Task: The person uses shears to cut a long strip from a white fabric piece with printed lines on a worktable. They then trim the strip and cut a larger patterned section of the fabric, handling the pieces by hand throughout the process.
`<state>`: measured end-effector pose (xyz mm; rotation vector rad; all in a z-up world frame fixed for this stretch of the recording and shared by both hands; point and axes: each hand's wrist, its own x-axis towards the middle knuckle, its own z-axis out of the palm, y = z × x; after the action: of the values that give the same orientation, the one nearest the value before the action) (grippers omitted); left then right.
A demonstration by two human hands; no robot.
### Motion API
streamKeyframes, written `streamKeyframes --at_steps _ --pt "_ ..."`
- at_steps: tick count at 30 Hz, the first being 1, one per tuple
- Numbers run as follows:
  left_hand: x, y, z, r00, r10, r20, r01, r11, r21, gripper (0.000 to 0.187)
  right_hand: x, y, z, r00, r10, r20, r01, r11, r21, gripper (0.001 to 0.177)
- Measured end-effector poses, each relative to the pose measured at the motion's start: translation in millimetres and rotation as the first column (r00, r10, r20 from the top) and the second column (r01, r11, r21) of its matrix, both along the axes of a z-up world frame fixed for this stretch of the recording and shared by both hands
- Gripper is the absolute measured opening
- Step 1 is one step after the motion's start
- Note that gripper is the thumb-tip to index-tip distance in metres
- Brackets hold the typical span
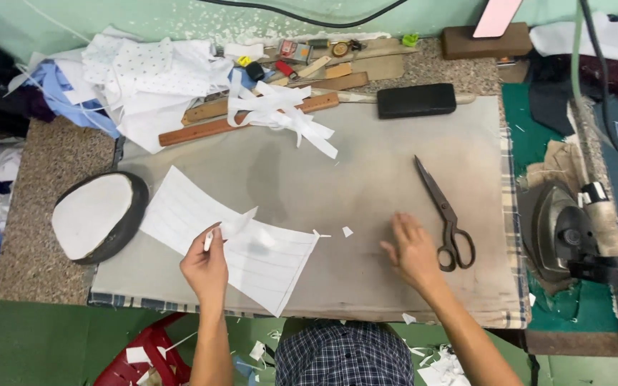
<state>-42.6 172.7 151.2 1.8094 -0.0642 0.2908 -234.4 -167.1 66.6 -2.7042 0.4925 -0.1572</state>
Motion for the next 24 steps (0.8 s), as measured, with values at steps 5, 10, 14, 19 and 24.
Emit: streamKeyframes --at_steps 5,10,14,19,24 --pt "-31.5 26.7 -5.3 0.996 -0.006 -0.091 0.025 0.976 0.214 0.014 69.6 72.3 -62.6 0.889 0.455 -0.056 -0.456 0.89 -0.01 0.065" --pt "-38.8 51.9 -54.2 0.985 -0.139 -0.105 0.165 0.94 0.299 0.024 48.9 67.7 -109.7 0.836 0.548 0.002 -0.516 0.788 -0.336 0.076" --pt "-39.3 48.4 -49.5 0.975 -0.184 -0.128 0.218 0.915 0.34 0.024 -51.9 46.6 -102.8 0.951 0.308 -0.03 -0.297 0.882 -0.365 0.081" --pt "-52.5 9.8 -54.1 0.92 -0.369 -0.131 0.382 0.772 0.508 0.031 -177.6 58.2 -78.7 0.995 -0.013 -0.094 -0.026 0.913 -0.407 0.077" --pt "-109.7 -91.9 -5.7 0.278 -0.897 -0.343 0.96 0.252 0.119 0.029 -120.4 73.7 36.0 0.953 0.138 0.268 -0.198 0.957 0.211 0.112"
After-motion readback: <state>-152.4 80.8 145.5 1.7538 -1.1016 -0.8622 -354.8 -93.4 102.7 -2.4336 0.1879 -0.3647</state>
